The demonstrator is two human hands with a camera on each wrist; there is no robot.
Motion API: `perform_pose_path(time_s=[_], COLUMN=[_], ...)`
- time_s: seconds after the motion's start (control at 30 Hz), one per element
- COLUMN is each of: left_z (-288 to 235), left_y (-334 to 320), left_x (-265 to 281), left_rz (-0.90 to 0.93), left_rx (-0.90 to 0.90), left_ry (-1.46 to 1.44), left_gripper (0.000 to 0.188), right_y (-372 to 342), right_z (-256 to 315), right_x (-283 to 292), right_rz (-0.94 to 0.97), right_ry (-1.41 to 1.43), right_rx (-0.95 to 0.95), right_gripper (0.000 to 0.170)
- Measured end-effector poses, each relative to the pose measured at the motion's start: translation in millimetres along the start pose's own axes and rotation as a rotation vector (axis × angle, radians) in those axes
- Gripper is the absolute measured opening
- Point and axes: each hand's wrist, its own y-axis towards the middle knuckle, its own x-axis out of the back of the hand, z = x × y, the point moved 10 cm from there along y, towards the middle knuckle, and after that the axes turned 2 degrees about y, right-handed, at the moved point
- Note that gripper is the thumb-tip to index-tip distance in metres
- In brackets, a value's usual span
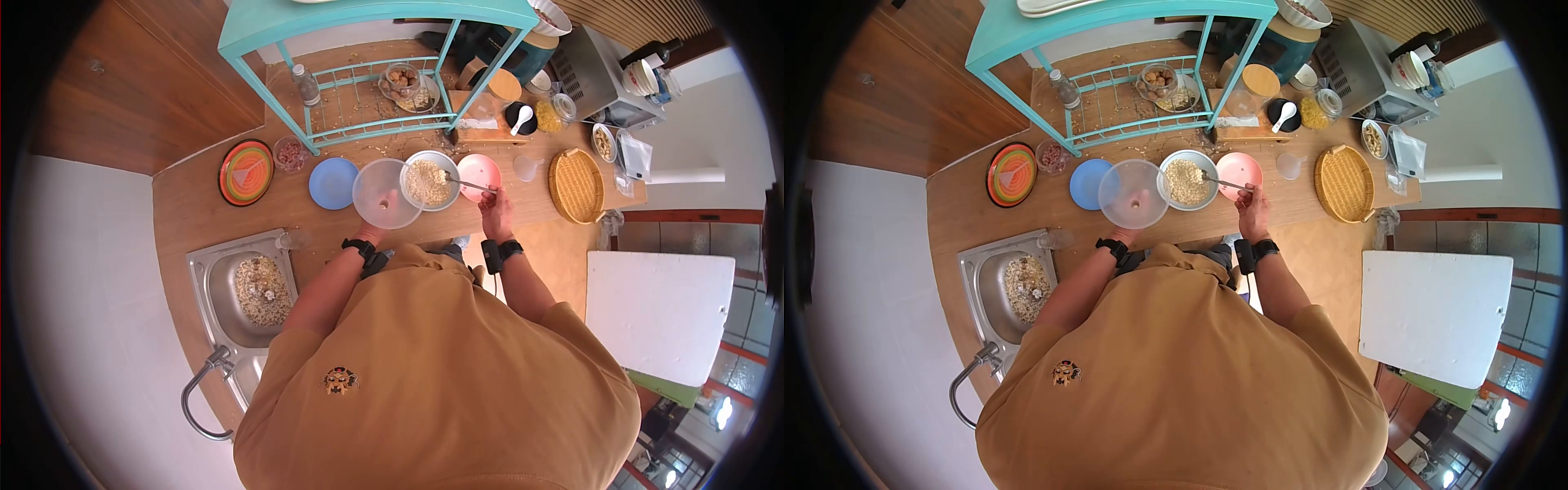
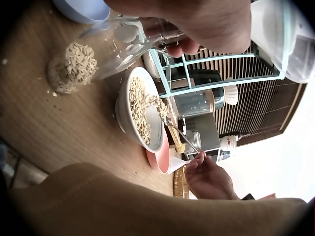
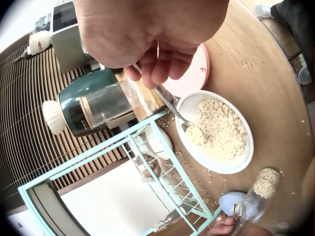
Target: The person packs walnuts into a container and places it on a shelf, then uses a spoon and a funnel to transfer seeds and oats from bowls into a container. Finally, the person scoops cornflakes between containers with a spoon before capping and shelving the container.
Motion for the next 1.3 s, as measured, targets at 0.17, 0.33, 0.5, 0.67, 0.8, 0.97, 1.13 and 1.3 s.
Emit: perform_pose_path(time_s=[0.17, 0.33, 0.5, 0.67, 0.8, 0.97, 1.13, 1.3], left_z=[10.0, 10.2, 10.4, 3.5, -1.4, -2.7, 0.1, 1.4], left_y=[-1.3, -2.2, -2.2, -2.0, -2.2, -2.7, -3.3, -2.9], left_x=[-3.5, -4.1, -4.1, -0.3, 0.6, 6.6, 6.5, 3.3], left_rz=[0.016, 0.018, 0.022, 0.019, -0.014, -0.038, -0.016, 0.014], left_rx=[0.037, 0.042, 0.055, 0.084, 0.014, -0.002, 0.026, 0.049], left_ry=[-0.056, -0.045, -0.071, -0.094, -0.081, -0.074, -0.053, -0.035], left_gripper=[0.02, 0.02, 0.021, 0.021, 0.02, 0.02, 0.019, 0.019], right_y=[-0.1, -8.0, -25.8, -55.6, -76.4, -113.1, -175.9, -191.8], right_z=[15.9, 40.6, 76.7, 113.7, 126.7, 139.2, 168.9, 186.9], right_x=[-2.7, -20.0, -57.9, -110.3, -145.1, -181.5, -243.0, -251.1], right_rz=[0.028, 0.05, 0.133, 0.207, 0.294, 0.412, 0.766, 0.795], right_ry=[0.044, 0.064, 0.119, 0.158, 0.085, -0.309, -0.788, -0.688], right_rx=[0.015, 0.049, 0.078, 0.103, 0.132, 0.368, 0.86, 1.009], right_gripper=[0.031, 0.031, 0.031, 0.031, 0.032, 0.03, 0.026, 0.026])
